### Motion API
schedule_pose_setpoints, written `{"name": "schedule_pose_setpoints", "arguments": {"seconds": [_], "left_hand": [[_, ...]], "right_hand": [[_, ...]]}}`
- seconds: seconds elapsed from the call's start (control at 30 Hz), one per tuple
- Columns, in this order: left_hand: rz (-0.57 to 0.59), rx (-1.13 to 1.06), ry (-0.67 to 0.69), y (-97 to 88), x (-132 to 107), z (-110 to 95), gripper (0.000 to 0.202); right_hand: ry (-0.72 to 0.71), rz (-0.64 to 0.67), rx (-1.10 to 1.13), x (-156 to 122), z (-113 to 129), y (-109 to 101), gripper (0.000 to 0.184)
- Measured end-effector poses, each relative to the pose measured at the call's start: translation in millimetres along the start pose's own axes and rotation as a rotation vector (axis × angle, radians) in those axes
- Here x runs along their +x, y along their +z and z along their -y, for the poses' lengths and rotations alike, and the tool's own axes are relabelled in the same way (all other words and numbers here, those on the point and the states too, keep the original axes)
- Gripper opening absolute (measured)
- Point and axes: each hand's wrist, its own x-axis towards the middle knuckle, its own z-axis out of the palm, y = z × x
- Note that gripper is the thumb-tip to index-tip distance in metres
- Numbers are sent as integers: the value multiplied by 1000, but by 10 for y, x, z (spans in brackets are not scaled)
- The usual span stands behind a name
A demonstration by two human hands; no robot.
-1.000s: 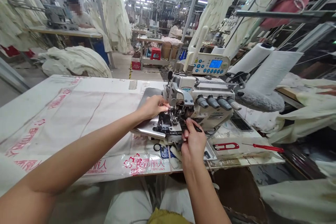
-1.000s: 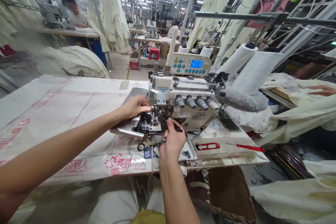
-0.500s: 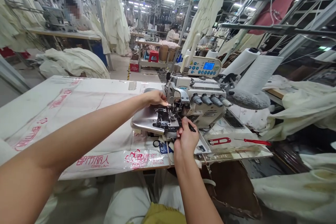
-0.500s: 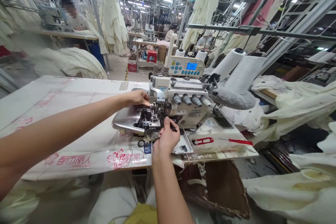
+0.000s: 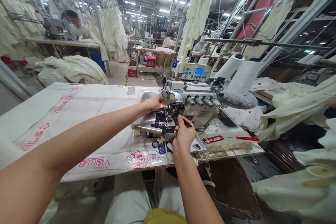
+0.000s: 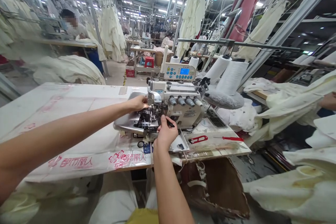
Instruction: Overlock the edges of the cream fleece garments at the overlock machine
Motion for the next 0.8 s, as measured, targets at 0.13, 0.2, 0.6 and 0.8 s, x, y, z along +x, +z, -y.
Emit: {"name": "schedule_pose_setpoints", "arguments": {"seconds": [0.13, 0.2, 0.6, 0.8], "left_hand": [[-103, -45, -69, -14, -60, 18, 17], [-159, -106, -96, -69, -91, 5, 18], [-131, -395, -144, -308, -22, 29, 19], [-510, -75, -80, -1109, 123, 315, 16]], "right_hand": [[-90, -28, -6, -15, 94, -214, 40], [-139, -53, -5, 12, 186, -378, 37], [-156, 22, -103, 300, 439, -853, 32], [-182, 94, -235, 473, 485, -1015, 30]]}}
